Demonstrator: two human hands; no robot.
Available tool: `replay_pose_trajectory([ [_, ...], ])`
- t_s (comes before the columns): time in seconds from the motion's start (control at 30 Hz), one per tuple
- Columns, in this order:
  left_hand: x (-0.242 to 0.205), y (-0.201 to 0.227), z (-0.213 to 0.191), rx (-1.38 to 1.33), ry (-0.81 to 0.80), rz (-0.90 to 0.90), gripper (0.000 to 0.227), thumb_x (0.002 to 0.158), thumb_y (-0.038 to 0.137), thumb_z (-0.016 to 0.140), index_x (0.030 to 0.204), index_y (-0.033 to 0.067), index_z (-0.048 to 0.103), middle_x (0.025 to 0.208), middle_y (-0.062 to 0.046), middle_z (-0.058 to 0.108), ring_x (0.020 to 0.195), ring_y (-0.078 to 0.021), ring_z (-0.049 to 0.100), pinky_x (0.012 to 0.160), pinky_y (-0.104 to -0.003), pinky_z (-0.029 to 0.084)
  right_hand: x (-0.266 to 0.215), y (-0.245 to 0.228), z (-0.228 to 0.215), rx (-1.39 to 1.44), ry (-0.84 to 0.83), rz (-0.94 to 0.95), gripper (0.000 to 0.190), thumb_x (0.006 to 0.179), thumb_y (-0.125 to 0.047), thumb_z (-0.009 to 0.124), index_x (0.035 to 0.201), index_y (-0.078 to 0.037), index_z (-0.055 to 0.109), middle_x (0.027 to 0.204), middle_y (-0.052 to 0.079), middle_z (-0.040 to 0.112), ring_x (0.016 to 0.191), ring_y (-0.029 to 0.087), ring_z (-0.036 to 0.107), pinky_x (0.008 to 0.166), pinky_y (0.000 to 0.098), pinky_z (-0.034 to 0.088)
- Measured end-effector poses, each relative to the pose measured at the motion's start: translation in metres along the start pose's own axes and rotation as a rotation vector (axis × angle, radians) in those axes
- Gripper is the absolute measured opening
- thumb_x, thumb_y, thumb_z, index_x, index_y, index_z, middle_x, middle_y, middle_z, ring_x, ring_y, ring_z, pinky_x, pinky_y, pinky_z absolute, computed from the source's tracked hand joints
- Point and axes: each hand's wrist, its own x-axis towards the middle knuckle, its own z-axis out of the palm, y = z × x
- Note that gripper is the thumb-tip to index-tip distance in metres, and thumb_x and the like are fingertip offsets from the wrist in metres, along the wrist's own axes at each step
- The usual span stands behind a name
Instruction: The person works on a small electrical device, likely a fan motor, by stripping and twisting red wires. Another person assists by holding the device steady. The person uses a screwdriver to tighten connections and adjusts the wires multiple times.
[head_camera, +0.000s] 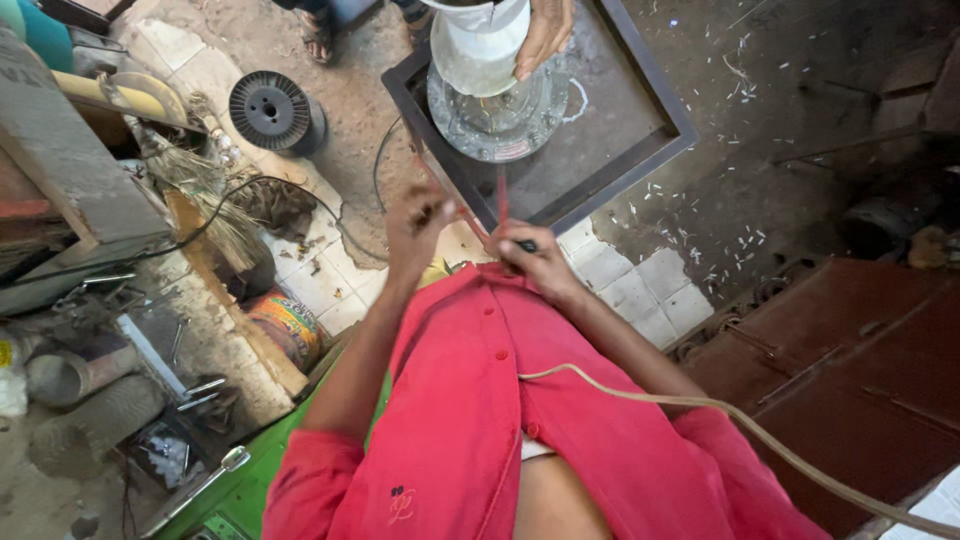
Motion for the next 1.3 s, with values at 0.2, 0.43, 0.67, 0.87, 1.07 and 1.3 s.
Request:
replay_pose_trajectory([
  [0.2, 0.083, -0.006, -0.015, 0.469, -0.112, 0.411, 0.023, 0.09, 0.001, 0.074, 0.112, 0.0056, 0.075, 0.111, -0.012, 0.07, 0.1, -0.0325, 0.068, 0.087, -0.04, 0.055, -0.046, 0.02, -0.024, 0.223, 0.372, 0.074, 0.023, 0.104, -0.02, 0.061, 0.092, -0.002, 0.067, 0.089, 0.007, 0.07, 0.062, 0.01, 0.053, 0.056, 0.0238, 0.041],
  [0.43, 0.107, -0.014, -0.008, 0.498, -0.171, 0.508, 0.017, 0.09, 0.003, 0.078, 0.107, 0.0056, 0.078, 0.111, -0.01, 0.073, 0.103, -0.0309, 0.069, 0.089, -0.041, 0.056, -0.059, 0.044, -0.024, 0.277, 0.466, -0.006, 0.026, 0.105, -0.024, 0.062, 0.093, -0.001, 0.066, 0.085, 0.008, 0.069, 0.062, 0.01, 0.051, 0.058, 0.0243, 0.041],
  [0.67, 0.12, -0.007, 0.0, 0.643, -0.306, 0.707, 0.018, 0.087, 0.004, 0.076, 0.105, 0.0073, 0.077, 0.107, -0.006, 0.068, 0.098, -0.0278, 0.066, 0.084, -0.04, 0.055, -0.059, 0.042, -0.021, 0.262, 0.481, -0.006, 0.029, 0.106, -0.024, 0.061, 0.091, 0.0, 0.067, 0.082, 0.006, 0.066, 0.063, 0.009, 0.05, 0.058, 0.0236, 0.039],
  [0.87, 0.139, -0.003, 0.004, 0.847, -0.421, 1.005, 0.02, 0.089, 0.013, 0.069, 0.108, 0.0093, 0.071, 0.116, -0.003, 0.065, 0.109, -0.0225, 0.064, 0.09, -0.037, 0.055, -0.052, 0.038, -0.016, 0.253, 0.537, 0.026, 0.026, 0.106, -0.023, 0.062, 0.091, -0.002, 0.067, 0.082, 0.006, 0.068, 0.059, 0.009, 0.049, 0.053, 0.0227, 0.037],
  [1.07, 0.146, -0.009, -0.005, 0.917, -0.497, 1.106, 0.02, 0.09, 0.018, 0.067, 0.108, 0.0116, 0.071, 0.113, -0.002, 0.065, 0.108, -0.0206, 0.063, 0.09, -0.036, 0.055, -0.053, 0.035, -0.011, 0.283, 0.565, 0.018, 0.024, 0.106, -0.023, 0.062, 0.094, -0.003, 0.068, 0.083, 0.006, 0.071, 0.058, 0.008, 0.05, 0.05, 0.0215, 0.034],
  [1.3, 0.15, -0.016, 0.0, 0.935, -0.488, 1.127, 0.013, 0.093, 0.017, 0.072, 0.105, 0.0119, 0.072, 0.11, 0.0, 0.067, 0.103, -0.0169, 0.064, 0.088, -0.034, 0.055, -0.05, 0.037, -0.011, 0.283, 0.564, 0.018, 0.022, 0.106, -0.021, 0.062, 0.096, -0.002, 0.068, 0.083, 0.007, 0.072, 0.059, 0.008, 0.051, 0.051, 0.0218, 0.035],
])
